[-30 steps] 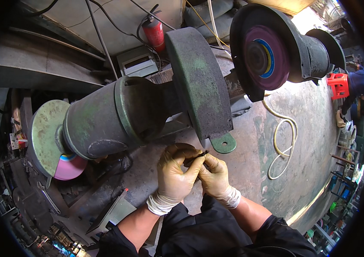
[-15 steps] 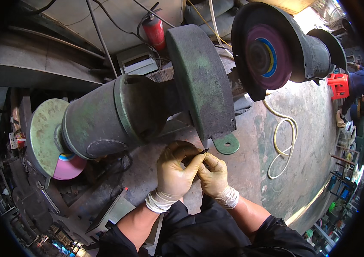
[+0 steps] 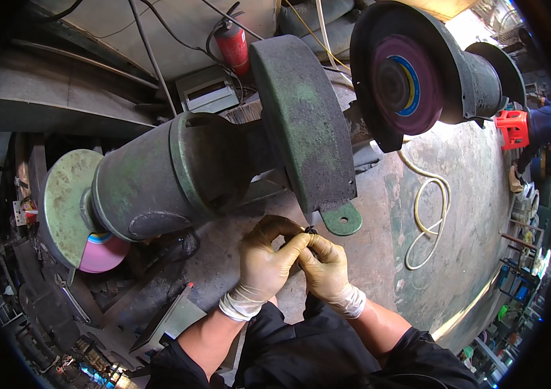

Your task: The person grinds small metal parts against a bench grinder wheel, repeatedly rotating the pieces to shape different edges. They pause frequently to inspect the parts by holding them up to the light before resuming grinding.

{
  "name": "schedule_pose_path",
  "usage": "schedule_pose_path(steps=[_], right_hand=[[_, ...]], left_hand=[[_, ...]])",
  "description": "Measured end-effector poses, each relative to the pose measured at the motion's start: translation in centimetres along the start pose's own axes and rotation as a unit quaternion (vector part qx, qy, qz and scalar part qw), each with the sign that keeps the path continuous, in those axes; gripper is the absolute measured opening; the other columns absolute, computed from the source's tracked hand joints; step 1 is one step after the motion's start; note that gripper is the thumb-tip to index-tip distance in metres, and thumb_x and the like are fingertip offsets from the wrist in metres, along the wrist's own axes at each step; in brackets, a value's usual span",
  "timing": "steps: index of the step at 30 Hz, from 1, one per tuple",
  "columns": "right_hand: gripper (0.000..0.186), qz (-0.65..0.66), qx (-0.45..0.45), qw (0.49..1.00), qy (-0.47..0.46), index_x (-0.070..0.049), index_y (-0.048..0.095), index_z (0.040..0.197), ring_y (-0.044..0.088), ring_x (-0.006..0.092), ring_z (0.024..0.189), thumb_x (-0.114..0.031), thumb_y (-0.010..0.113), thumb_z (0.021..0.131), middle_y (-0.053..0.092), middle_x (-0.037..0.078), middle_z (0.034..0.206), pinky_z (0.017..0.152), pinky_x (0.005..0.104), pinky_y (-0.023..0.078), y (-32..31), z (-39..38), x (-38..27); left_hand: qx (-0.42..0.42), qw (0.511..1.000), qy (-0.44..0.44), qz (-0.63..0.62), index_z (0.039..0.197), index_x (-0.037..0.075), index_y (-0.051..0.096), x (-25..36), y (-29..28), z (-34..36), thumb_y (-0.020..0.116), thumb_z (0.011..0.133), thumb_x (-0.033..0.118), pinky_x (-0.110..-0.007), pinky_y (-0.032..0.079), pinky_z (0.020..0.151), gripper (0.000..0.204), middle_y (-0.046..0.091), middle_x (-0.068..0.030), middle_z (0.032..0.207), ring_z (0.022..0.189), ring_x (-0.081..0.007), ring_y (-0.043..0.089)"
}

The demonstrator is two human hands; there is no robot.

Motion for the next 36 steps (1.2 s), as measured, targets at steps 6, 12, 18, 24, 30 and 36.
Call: schedule_pose_path(steps=[6,12,18,24,30,36], right_hand=[[0.015,0.012,0.006,1.000,0.018,0.005,0.068,0.109,0.058,0.0063,0.076,-0.005,0.064,0.098,0.067,0.002,0.086,0.067,0.0221,0.049,-0.1,-0.2,-0.1],[0.016,-0.009,0.010,1.000,0.024,0.005,0.068,0.109,0.059,0.0067,0.077,-0.005,0.064,0.098,0.068,0.003,0.087,0.068,0.0225,0.050,-0.2,-0.3,0.0],[0.016,-0.011,0.016,0.999,0.029,0.005,0.069,0.108,0.060,0.0068,0.078,-0.006,0.064,0.098,0.068,0.003,0.086,0.069,0.0226,0.051,-0.3,-0.3,-0.2],[0.015,-0.018,0.019,0.999,0.043,0.004,0.069,0.107,0.060,0.0064,0.078,-0.007,0.065,0.098,0.070,0.003,0.087,0.069,0.0224,0.051,-0.2,-0.4,-0.4],[0.016,-0.024,0.028,0.998,0.052,0.004,0.070,0.107,0.061,0.0061,0.079,-0.008,0.066,0.097,0.071,0.003,0.089,0.070,0.0224,0.051,-0.5,-0.4,0.2],[0.016,-0.024,0.034,0.997,0.061,0.004,0.070,0.107,0.061,0.0064,0.080,-0.009,0.066,0.097,0.071,0.003,0.090,0.072,0.0224,0.051,-0.5,-0.4,0.3]], left_hand=[[-0.001,0.998,-0.046,-0.035,0.086,0.000,0.071,-1.3,0.2,-0.2,0.076,0.082,0.000,-0.026,0.052,0.072,0.007,0.072,-0.0048,0.085,0.078,-0.0111,0.066],[0.004,0.993,-0.091,-0.074,0.086,0.000,0.072,-2.5,0.3,-0.4,0.076,0.082,0.001,-0.026,0.052,0.072,0.006,0.073,-0.0050,0.085,0.077,-0.0112,0.067],[0.006,0.990,-0.106,-0.090,0.086,0.000,0.072,-3.3,0.4,-0.5,0.077,0.082,0.002,-0.026,0.053,0.072,0.007,0.073,-0.0056,0.085,0.077,-0.0119,0.068],[0.004,0.989,-0.111,-0.093,0.086,0.000,0.072,-3.7,0.5,-0.5,0.077,0.082,0.004,-0.027,0.054,0.071,0.007,0.073,-0.0061,0.085,0.077,-0.0123,0.069],[0.003,0.987,-0.122,-0.103,0.087,0.000,0.072,-3.9,0.5,-0.5,0.077,0.083,0.005,-0.027,0.054,0.069,0.008,0.073,-0.0062,0.086,0.076,-0.0123,0.069],[-0.007,0.987,-0.119,-0.104,0.087,-0.001,0.072,-3.8,0.6,-0.3,0.077,0.084,0.005,-0.026,0.054,0.065,0.009,0.073,-0.0064,0.085,0.074,-0.0118,0.068]])
Point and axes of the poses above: each hand's wrist, its own z-axis towards the middle knuckle, its own y-axis out of the palm, x = y × z, the point moved 10 cm from there along z, towards the middle knuckle
